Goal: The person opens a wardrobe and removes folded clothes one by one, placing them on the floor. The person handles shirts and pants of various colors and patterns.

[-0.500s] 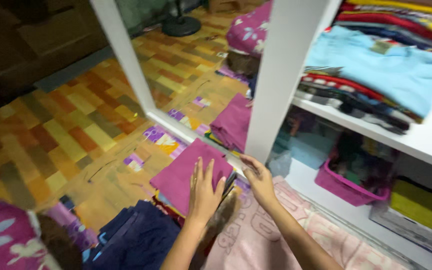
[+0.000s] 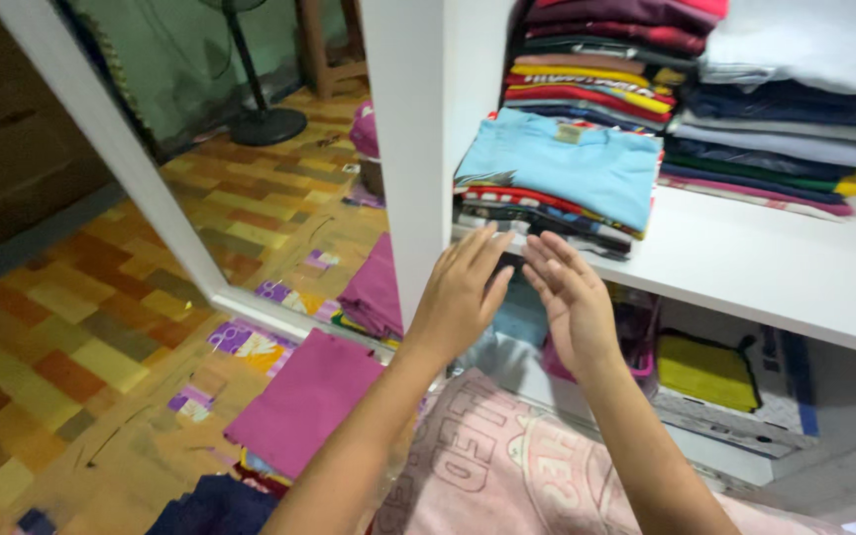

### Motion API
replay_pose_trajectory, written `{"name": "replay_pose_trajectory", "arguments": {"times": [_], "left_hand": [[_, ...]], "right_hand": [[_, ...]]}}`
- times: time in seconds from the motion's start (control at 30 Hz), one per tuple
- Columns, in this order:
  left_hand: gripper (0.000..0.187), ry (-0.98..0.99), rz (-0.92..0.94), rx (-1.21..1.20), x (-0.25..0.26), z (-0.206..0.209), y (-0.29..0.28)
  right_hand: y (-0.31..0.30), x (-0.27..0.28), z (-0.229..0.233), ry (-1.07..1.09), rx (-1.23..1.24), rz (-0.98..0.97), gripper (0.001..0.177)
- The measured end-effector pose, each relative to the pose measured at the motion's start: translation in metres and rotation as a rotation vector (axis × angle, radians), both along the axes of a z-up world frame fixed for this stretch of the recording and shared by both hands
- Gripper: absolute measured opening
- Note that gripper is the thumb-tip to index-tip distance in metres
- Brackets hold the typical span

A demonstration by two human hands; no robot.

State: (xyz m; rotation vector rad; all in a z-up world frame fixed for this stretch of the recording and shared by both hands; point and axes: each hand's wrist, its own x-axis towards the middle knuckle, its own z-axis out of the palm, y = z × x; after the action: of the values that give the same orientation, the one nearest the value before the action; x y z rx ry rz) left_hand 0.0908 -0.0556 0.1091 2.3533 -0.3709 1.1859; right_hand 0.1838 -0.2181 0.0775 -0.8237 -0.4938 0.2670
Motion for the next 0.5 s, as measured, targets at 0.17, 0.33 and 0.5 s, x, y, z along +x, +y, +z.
{"name": "replay_pose_trajectory", "arguments": {"times": [0.17,0.33,0.5], "left_hand": [[0.044,-0.086,0.012,0.206,0.082,0.031,-0.013],[0.042,-0.054,0.034,0.365,0.139,0.04,-0.017],[0.022,-0.032,0.124,0.478,0.162,0.038,-0.018]], "right_hand": [[-0.018,0.026,0.017,0.035,0.154,0.011,0.051],[-0.025,0.047,0.012,0.188,0.245,0.042,0.048],[-0.029,0.057,0.011,0.315,0.353,0.112,0.045]]}}
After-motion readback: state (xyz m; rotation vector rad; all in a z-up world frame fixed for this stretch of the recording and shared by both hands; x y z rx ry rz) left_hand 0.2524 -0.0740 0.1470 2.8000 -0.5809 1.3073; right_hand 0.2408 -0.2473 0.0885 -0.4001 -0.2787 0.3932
